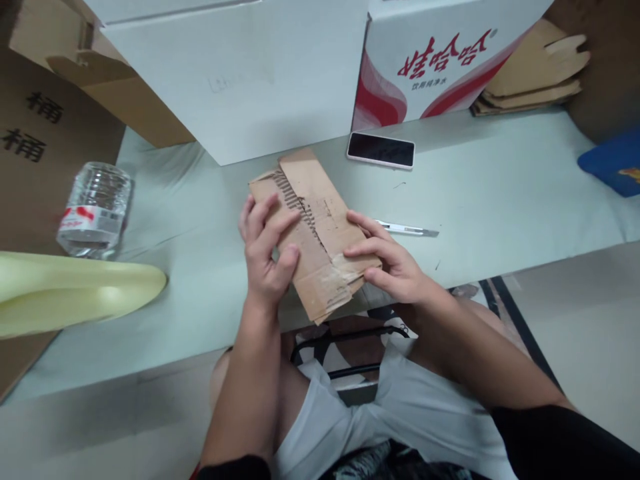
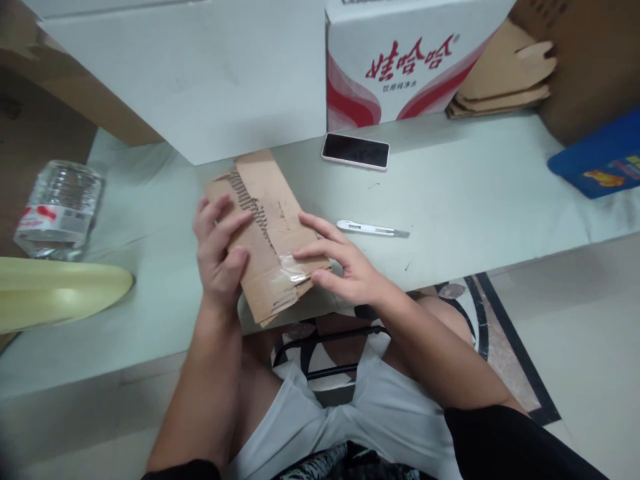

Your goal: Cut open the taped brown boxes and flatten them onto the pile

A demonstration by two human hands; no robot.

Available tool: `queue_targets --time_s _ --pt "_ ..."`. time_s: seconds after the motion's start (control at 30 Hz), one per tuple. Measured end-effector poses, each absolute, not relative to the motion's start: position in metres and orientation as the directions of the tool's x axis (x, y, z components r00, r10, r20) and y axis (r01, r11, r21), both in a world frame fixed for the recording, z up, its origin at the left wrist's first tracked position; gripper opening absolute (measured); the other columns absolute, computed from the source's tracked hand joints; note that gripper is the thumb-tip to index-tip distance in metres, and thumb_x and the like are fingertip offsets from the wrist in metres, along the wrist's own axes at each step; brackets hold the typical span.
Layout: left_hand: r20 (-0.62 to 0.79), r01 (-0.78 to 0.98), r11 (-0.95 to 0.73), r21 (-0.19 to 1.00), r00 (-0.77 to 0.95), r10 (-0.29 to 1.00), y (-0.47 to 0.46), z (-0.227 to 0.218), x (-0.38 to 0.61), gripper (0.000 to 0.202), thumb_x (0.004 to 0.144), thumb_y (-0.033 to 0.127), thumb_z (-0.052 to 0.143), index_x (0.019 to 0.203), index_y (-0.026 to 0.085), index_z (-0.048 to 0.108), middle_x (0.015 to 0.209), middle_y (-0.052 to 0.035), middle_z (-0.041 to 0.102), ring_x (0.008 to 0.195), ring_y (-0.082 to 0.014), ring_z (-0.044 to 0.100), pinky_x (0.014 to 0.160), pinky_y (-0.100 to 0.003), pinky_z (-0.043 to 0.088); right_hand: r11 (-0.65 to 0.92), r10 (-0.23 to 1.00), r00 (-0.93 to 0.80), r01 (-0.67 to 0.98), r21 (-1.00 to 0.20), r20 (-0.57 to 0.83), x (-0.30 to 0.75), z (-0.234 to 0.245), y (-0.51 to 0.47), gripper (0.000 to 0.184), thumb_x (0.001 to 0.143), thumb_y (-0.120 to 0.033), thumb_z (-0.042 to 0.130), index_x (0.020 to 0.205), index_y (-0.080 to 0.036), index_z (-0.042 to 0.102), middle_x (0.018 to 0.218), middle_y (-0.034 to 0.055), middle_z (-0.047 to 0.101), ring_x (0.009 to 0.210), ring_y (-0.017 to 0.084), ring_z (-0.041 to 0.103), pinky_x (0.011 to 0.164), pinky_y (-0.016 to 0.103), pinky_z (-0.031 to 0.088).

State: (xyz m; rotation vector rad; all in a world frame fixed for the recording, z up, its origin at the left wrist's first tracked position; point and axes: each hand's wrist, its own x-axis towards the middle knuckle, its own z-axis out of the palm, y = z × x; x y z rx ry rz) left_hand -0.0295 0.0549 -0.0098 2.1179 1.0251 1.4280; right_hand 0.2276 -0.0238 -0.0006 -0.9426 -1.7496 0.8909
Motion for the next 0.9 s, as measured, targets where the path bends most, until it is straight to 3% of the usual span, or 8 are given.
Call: queue_targets --time_s 0.17,0.27,0.43,0.53,0.63,0.7,0.77,0.9 --pt "0.604 0.41 -0.649 0.641 0.252 0.756 0.054 -0.007 -0.031 0.049 0.097 0.063 0.052 0.127 0.032 0.076 0.147 -0.0062 0.064 0.148 -0.0341 0.051 0.136 -0.059 0.022 0.419 0.9 -0.199 0.159 -0.894 0.387 0.23 -0.002 -0.025 0.039 0.105 -0.056 0.052 0.136 -0.038 0.068 0.163 0.0047 0.054 0.15 0.027 0.055 0.12 0.051 0.05" --pt "0.636 0.393 -0.674 0.626 0.244 0.732 0.055 -0.009 -0.031 0.048 0.099 0.061 0.05 0.128 0.033 0.075 0.146 -0.0063 0.064 0.146 -0.0329 0.053 0.136 -0.058 0.023 0.337 0.933 0.005 0.339 -0.878 0.36 0.242 -0.007 -0.022 0.034 0.105 -0.047 0.051 0.13 -0.032 0.069 0.139 0.0074 0.071 0.127 0.026 0.069 0.105 0.048 0.058" --pt "0.602 0.425 -0.645 0.635 0.25 0.758 0.054 -0.008 -0.031 0.05 0.099 0.063 0.049 0.126 0.031 0.076 0.146 -0.0066 0.065 0.147 -0.0336 0.052 0.137 -0.06 0.018 0.002 0.976 0.102 0.878 -0.479 0.191 0.271 -0.022 -0.012 0.041 0.085 -0.026 0.061 0.123 -0.019 0.075 0.123 0.0169 0.074 0.114 0.039 0.067 0.101 0.061 0.055" --pt "0.594 0.421 -0.628 0.655 0.227 0.772 0.053 -0.007 -0.03 0.05 0.098 0.065 0.049 0.123 0.031 0.077 0.144 -0.0063 0.066 0.148 -0.0342 0.051 0.138 -0.06 0.016 -0.145 0.987 0.16 0.932 -0.332 0.016 0.28 -0.031 -0.007 0.035 0.088 -0.027 0.06 0.117 -0.02 0.078 0.111 0.0171 0.074 0.102 0.037 0.067 0.091 0.059 0.056" --pt "0.587 0.417 -0.62 0.665 0.221 0.779 0.053 -0.007 -0.027 0.052 0.097 0.066 0.048 0.123 0.031 0.077 0.145 -0.0063 0.065 0.148 -0.035 0.051 0.137 -0.061 0.016 -0.233 0.968 0.25 0.899 -0.371 -0.003 0.283 -0.031 -0.006 0.022 0.09 -0.03 0.062 0.103 -0.022 0.078 0.098 0.0128 0.072 0.085 0.03 0.066 0.078 0.049 0.055" --pt "0.583 0.428 -0.612 0.664 0.216 0.783 0.052 -0.008 -0.024 0.054 0.098 0.067 0.046 0.123 0.031 0.077 0.145 -0.0065 0.065 0.148 -0.0352 0.051 0.137 -0.061 0.016 -0.166 0.933 0.313 0.81 -0.563 0.175 0.281 -0.02 -0.008 0.018 0.092 -0.033 0.065 0.103 -0.024 0.076 0.093 0.0086 0.071 0.076 0.024 0.063 0.071 0.044 0.054" --pt "0.582 0.44 -0.608 0.661 0.211 0.785 0.051 -0.008 -0.022 0.056 0.099 0.068 0.043 0.124 0.03 0.076 0.144 -0.0069 0.066 0.148 -0.035 0.051 0.137 -0.061 0.016 0.125 0.801 0.393 0.629 -0.767 0.452 0.273 0.001 -0.013 0.018 0.096 -0.037 0.065 0.109 -0.028 0.074 0.092 0.0034 0.069 0.07 0.019 0.06 0.065 0.037 0.052" --pt "0.607 0.414 -0.633 0.654 0.211 0.766 0.05 -0.009 -0.019 0.055 0.101 0.066 0.042 0.126 0.03 0.076 0.144 -0.0069 0.065 0.147 -0.0338 0.053 0.137 -0.06 0.019 0.664 0.498 0.414 0.383 -0.642 0.762 0.243 0.053 -0.032 0.023 0.093 -0.032 0.074 0.112 -0.043 0.08 0.082 -0.0012 0.056 0.066 0.014 0.052 0.056 0.03 0.052"
